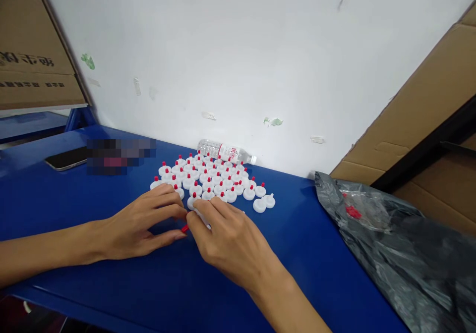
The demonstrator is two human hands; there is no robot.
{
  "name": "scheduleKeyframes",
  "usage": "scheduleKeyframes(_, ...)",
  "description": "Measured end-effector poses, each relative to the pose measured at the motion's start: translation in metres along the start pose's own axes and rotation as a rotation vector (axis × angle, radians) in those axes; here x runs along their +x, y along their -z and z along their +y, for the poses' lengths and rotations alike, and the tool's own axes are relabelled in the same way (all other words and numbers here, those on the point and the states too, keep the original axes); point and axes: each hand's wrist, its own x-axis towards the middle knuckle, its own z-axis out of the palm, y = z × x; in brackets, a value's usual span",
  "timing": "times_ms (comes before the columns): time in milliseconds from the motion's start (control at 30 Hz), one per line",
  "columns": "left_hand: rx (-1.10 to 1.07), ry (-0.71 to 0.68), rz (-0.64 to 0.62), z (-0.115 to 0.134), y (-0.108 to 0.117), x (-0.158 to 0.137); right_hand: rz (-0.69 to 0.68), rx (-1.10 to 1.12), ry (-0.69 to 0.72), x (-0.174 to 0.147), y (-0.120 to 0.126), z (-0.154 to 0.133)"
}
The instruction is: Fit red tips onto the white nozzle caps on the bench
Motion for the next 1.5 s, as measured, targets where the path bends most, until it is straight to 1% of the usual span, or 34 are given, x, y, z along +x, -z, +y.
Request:
scheduleKeyframes(167, -0.002, 0.015, 0.06, 0.002, 0.002, 0.002, 0.014, 0.026, -0.022, 0.0, -0.002, 0.003)
scheduleKeyframes(333, -0.032, 0.018, 0.062, 0.0, -0.001, 0.003, 0.04, -0.028, 0.023, 0.001, -0.006, 0.004)
scheduleKeyframes(433, -0.026, 0.027, 0.035, -0.001, -0.001, 0.003, 0.049, -0.031, 0.036, 0.003, -0.006, 0.002)
scheduleKeyframes(500, -0.042, 0.008, 0.021, -0.001, 0.001, 0.003, 0.047, -0.023, 0.039, 0.003, -0.005, 0.002)
scheduleKeyframes(600, -0.071, -0.03, 0.043, 0.001, 0.004, 0.004, 0.06, -0.019, 0.042, 0.004, -0.003, 0.003)
scheduleKeyframes(667, -0.099, -0.028, 0.055, 0.003, 0.004, 0.004, 0.086, -0.029, 0.044, 0.006, -0.002, 0.003)
scheduleKeyframes(900, -0.234, 0.065, 0.061, 0.01, 0.003, 0.006, 0.134, -0.074, 0.047, 0.011, 0.002, 0.0)
scheduleKeyframes(1000, -0.322, 0.241, 0.114, 0.007, 0.007, 0.002, 0.174, -0.11, 0.055, 0.003, 0.01, 0.013)
scheduleKeyframes(1033, -0.351, 0.3, 0.156, 0.004, 0.008, 0.001, 0.213, -0.137, 0.018, -0.001, 0.013, 0.02)
scheduleKeyframes(1067, -0.362, 0.314, 0.199, 0.0, 0.01, -0.001, 0.236, -0.169, -0.039, -0.006, 0.016, 0.028)
scheduleKeyframes(1100, -0.348, 0.282, 0.256, -0.003, 0.011, -0.002, 0.238, -0.187, -0.14, -0.011, 0.019, 0.036)
scheduleKeyframes(1133, -0.319, 0.249, 0.279, -0.007, 0.011, -0.003, 0.234, -0.181, -0.227, -0.015, 0.02, 0.043)
scheduleKeyframes(1167, -0.278, 0.231, 0.267, -0.009, 0.012, -0.003, 0.228, -0.177, -0.286, -0.019, 0.021, 0.049)
scheduleKeyframes(1200, -0.237, 0.196, 0.245, -0.011, 0.012, -0.003, 0.167, -0.189, -0.344, -0.021, 0.02, 0.053)
scheduleKeyframes(1233, -0.197, 0.162, 0.203, -0.011, 0.011, -0.003, 0.1, -0.201, -0.39, -0.023, 0.019, 0.056)
scheduleKeyframes(1300, -0.14, 0.101, 0.104, -0.009, 0.01, -0.001, 0.01, -0.182, -0.451, -0.024, 0.014, 0.059)
scheduleKeyframes(1400, -0.115, 0.075, -0.005, -0.004, 0.01, 0.002, -0.051, -0.121, -0.475, -0.025, 0.009, 0.06)
scheduleKeyframes(1500, -0.096, 0.1, -0.045, -0.003, 0.01, 0.004, -0.052, -0.095, -0.47, -0.028, 0.008, 0.063)
